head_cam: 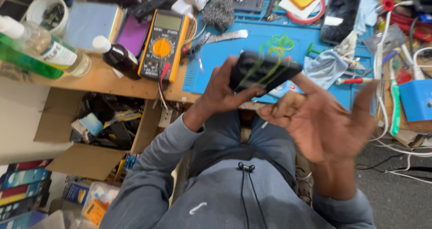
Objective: The person secures a smartphone with multiple elastic bands. They wrap green and pink bands around the phone, adjusting and tightening them to hold the device in place. The person then places the secured phone on the workbench.
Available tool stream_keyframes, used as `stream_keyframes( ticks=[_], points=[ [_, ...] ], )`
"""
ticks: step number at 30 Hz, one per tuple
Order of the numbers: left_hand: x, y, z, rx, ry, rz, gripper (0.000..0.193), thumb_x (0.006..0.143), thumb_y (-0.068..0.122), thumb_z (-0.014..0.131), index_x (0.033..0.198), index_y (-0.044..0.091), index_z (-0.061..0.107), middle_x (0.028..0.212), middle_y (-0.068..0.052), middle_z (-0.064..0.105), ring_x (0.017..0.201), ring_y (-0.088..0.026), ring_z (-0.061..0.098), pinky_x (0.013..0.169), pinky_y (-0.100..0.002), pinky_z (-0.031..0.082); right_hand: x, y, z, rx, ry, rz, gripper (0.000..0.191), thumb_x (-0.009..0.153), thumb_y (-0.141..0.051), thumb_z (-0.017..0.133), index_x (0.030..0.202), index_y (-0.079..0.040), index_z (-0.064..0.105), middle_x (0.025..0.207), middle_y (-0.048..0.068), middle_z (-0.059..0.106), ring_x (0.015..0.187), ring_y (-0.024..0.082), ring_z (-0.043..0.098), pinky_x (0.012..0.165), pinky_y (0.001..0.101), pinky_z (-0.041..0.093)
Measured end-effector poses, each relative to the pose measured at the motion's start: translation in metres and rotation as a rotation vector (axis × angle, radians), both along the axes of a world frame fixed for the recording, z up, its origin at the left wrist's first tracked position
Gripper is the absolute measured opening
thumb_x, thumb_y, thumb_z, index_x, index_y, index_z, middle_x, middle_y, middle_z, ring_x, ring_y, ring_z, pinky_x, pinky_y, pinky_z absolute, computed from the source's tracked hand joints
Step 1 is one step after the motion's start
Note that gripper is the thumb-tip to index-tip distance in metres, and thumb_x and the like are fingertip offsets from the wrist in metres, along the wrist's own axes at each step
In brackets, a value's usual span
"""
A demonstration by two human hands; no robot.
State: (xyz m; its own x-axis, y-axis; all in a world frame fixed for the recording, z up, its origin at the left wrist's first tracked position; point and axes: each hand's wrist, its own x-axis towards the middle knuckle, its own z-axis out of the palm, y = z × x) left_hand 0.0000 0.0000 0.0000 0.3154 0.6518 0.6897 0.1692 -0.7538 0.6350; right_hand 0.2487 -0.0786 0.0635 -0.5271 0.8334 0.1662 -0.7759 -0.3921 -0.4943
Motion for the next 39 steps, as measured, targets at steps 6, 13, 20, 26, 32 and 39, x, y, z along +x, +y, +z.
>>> stream_keyframes(
  ticks=[6, 13, 20, 26, 32, 39],
  points=[
    [0.0, -0.014, 0.015, -0.026, 0.02, -0.182, 0.051, 0.095, 0.015, 0.083, 0.133, 0.004, 0.05, 0.11, -0.013, 0.076, 0.1, -0.025, 0.08, 0.081, -0.033, 0.063, 0.016, -0.004, 0.037, 0.283, -0.412, -0.109, 0.13, 0.093, -0.086, 0.036, 0.167, 0.019, 0.02, 0.118, 0.048, 0.059, 0.122, 0.058, 0.06, 0.124, 0.0749, 0.038],
    [0.002, -0.016, 0.009, 0.026, 0.12, -0.175, 0.051, 0.096, 0.015, 0.082, 0.134, 0.007, 0.048, 0.112, -0.014, 0.074, 0.098, -0.027, 0.077, 0.078, -0.036, 0.061, 0.008, -0.01, 0.05, 0.371, -0.589, -0.119, 0.123, 0.093, -0.084, 0.032, 0.157, 0.021, 0.023, 0.118, 0.049, 0.058, 0.123, 0.058, 0.06, 0.117, 0.0613, 0.041],
    [0.004, -0.022, 0.008, -0.058, 0.09, -0.174, 0.054, 0.096, 0.015, 0.08, 0.137, 0.005, 0.046, 0.11, -0.016, 0.073, 0.097, -0.029, 0.078, 0.077, -0.037, 0.062, 0.011, 0.002, 0.052, 0.3, -0.651, -0.101, 0.105, 0.098, -0.073, 0.024, 0.154, 0.015, 0.035, 0.124, 0.042, 0.065, 0.126, 0.048, 0.064, 0.114, 0.0517, 0.047],
    [0.012, -0.026, 0.005, -0.373, -0.023, -0.194, 0.061, 0.094, 0.015, 0.083, 0.141, 0.003, 0.047, 0.122, -0.015, 0.069, 0.114, -0.023, 0.068, 0.099, -0.038, 0.054, 0.021, 0.002, 0.054, 0.714, -1.565, -0.857, 0.062, 0.111, -0.052, 0.036, 0.109, -0.003, 0.073, 0.102, 0.019, 0.077, 0.12, 0.026, 0.067, 0.094, 0.0365, 0.053],
    [0.023, -0.038, 0.003, -0.873, -0.569, -0.502, 0.084, 0.094, 0.019, 0.078, 0.159, 0.003, 0.028, 0.14, -0.01, 0.057, 0.128, -0.017, 0.058, 0.11, -0.036, 0.049, -0.009, 0.031, 0.029, 0.9, -1.145, -0.992, 0.027, 0.123, -0.022, 0.055, 0.129, 0.003, 0.063, 0.111, 0.01, 0.069, 0.104, 0.012, 0.066, 0.093, 0.0255, 0.053],
    [0.028, -0.052, 0.008, -0.97, -0.539, -0.59, 0.078, 0.098, 0.016, 0.075, 0.16, -0.002, 0.03, 0.14, -0.015, 0.059, 0.128, -0.019, 0.059, 0.109, -0.035, 0.052, -0.026, 0.08, -0.002, 0.705, -0.685, -0.845, 0.018, 0.122, -0.02, 0.055, 0.127, -0.002, 0.056, 0.085, -0.002, 0.05, 0.077, 0.006, 0.046, 0.073, 0.0219, 0.038]
  ],
)
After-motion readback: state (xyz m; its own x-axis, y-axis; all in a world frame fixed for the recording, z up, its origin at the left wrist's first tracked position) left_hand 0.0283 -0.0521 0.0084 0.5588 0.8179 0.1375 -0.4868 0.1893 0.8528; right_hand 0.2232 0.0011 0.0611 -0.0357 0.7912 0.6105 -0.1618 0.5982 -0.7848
